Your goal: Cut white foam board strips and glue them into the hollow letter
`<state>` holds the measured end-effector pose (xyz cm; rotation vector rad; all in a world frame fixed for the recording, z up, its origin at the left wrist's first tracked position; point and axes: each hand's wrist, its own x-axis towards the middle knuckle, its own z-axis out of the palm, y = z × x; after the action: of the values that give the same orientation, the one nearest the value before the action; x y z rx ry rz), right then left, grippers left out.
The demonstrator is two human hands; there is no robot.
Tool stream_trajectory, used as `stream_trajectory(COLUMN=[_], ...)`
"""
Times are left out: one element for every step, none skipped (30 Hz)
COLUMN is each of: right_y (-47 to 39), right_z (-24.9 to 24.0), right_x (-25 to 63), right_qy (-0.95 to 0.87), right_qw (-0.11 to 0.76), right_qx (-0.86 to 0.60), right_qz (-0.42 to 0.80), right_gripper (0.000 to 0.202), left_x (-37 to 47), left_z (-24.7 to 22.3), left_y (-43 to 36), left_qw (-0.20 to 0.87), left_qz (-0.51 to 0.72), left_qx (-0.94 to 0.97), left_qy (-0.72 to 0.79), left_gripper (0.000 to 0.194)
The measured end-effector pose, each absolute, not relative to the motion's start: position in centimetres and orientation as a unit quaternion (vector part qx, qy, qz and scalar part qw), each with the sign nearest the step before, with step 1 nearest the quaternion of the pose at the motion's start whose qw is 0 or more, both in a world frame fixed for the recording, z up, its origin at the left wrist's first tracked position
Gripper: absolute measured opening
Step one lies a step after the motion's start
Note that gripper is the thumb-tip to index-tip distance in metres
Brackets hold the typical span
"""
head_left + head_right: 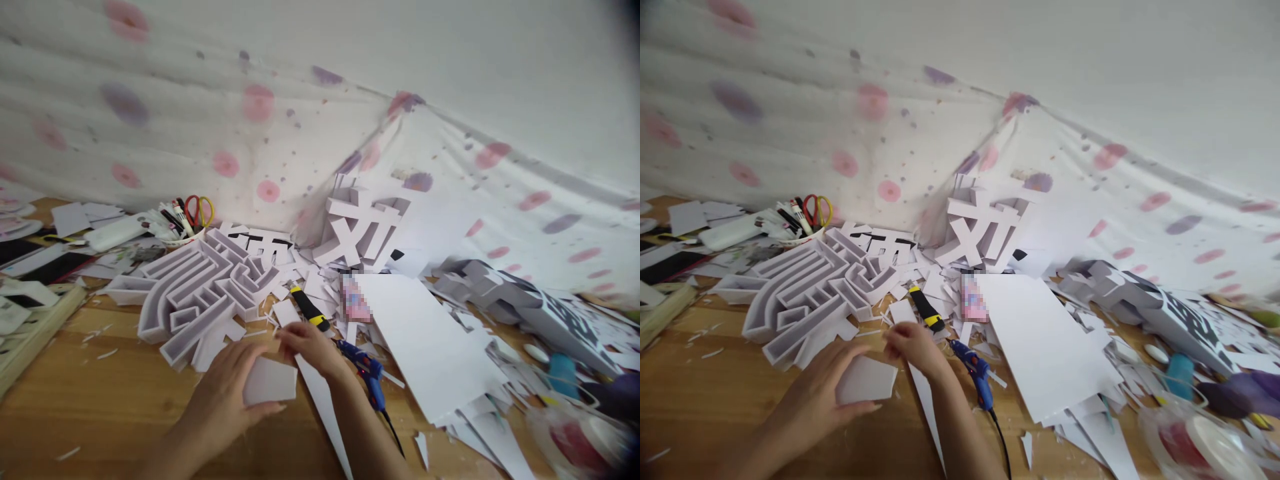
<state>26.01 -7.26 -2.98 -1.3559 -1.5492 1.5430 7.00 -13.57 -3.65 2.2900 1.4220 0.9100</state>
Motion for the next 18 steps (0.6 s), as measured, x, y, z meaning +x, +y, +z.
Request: stream_trajectory(right_y=[-6.6,-6.0,-5.4,-4.8,-4.4,-4.1,-3.8,-3.6,-3.5,-3.3,-3.2,-3.0,-2.8,-2.6,-2.4,-2.3,-2.2,-2.1], right_z=[-3.4,-3.9,-4.4,-5.0,-5.5,-6.0,-6.4,-6.8,-7.1,-7.3,-7.5,-7.6,-7.7,-7.7,-7.8,-7.8,-7.7,-7.7], right_x=[26.4,26.7,26.9,27.0,27.0,26.9,26.7,26.5,26.2,26.0,25.9,25.8,25.8,25.8,25.8,25.9,25.9,25.9], right_qy=[-0.595,-0.612,-0.629,-0.646,-0.662,-0.677,-0.688,-0.695,-0.698,-0.698,-0.697,-0.694,-0.692,-0.691,-0.689,-0.688,-0.687,-0.685], right_qw=[0.309,0.330,0.330,0.313,0.285,0.251,0.220,0.195,0.176,0.162,0.153,0.148,0.143,0.140,0.138,0.137,0.135,0.134], right_qx=[-0.554,-0.606,-0.644,-0.667,-0.681,-0.685,-0.688,-0.690,-0.693,-0.697,-0.700,-0.704,-0.707,-0.709,-0.711,-0.713,-0.714,-0.716], right_qz=[0.494,0.387,0.284,0.198,0.130,0.093,0.071,0.054,0.040,0.028,0.020,0.014,0.011,0.010,0.010,0.010,0.010,0.010], right_gripper=[0.023,0.020,0.022,0.028,0.035,0.041,0.046,0.050,0.052,0.052,0.052,0.051,0.050,0.049,0.047,0.046,0.046,0.045], left_x=[7.1,7.3,7.6,7.9,8.4,8.9,9.4,9.9,10.2,10.5,10.6,10.5,10.4,10.2,9.9,9.7,9.5,9.3], left_z=[-4.2,-4.6,-5.1,-5.5,-5.8,-6.0,-6.2,-6.3,-6.4,-6.5,-6.7,-6.9,-7.2,-7.5,-7.9,-8.2,-8.5,-8.7], left_y=[-13.7,-14.0,-14.2,-14.6,-14.9,-15.3,-15.6,-15.9,-16.0,-16.1,-15.9,-15.7,-15.4,-15.0,-14.6,-14.3,-14.1,-13.9], left_qw=[0.143,0.139,0.135,0.131,0.127,0.122,0.119,0.118,0.119,0.121,0.123,0.125,0.125,0.123,0.118,0.110,0.103,0.099], left_qz=[0.314,0.310,0.304,0.294,0.282,0.265,0.243,0.218,0.195,0.174,0.160,0.154,0.155,0.164,0.178,0.194,0.209,0.219], left_qx=[0.787,0.781,0.778,0.776,0.775,0.773,0.773,0.773,0.773,0.773,0.773,0.773,0.773,0.774,0.775,0.774,0.773,0.772], left_qy=[0.511,0.523,0.533,0.542,0.551,0.563,0.574,0.584,0.592,0.598,0.602,0.603,0.602,0.598,0.595,0.592,0.590,0.589], left_gripper=[0.055,0.051,0.050,0.050,0.049,0.047,0.045,0.043,0.041,0.038,0.036,0.033,0.032,0.032,0.033,0.035,0.036,0.037])
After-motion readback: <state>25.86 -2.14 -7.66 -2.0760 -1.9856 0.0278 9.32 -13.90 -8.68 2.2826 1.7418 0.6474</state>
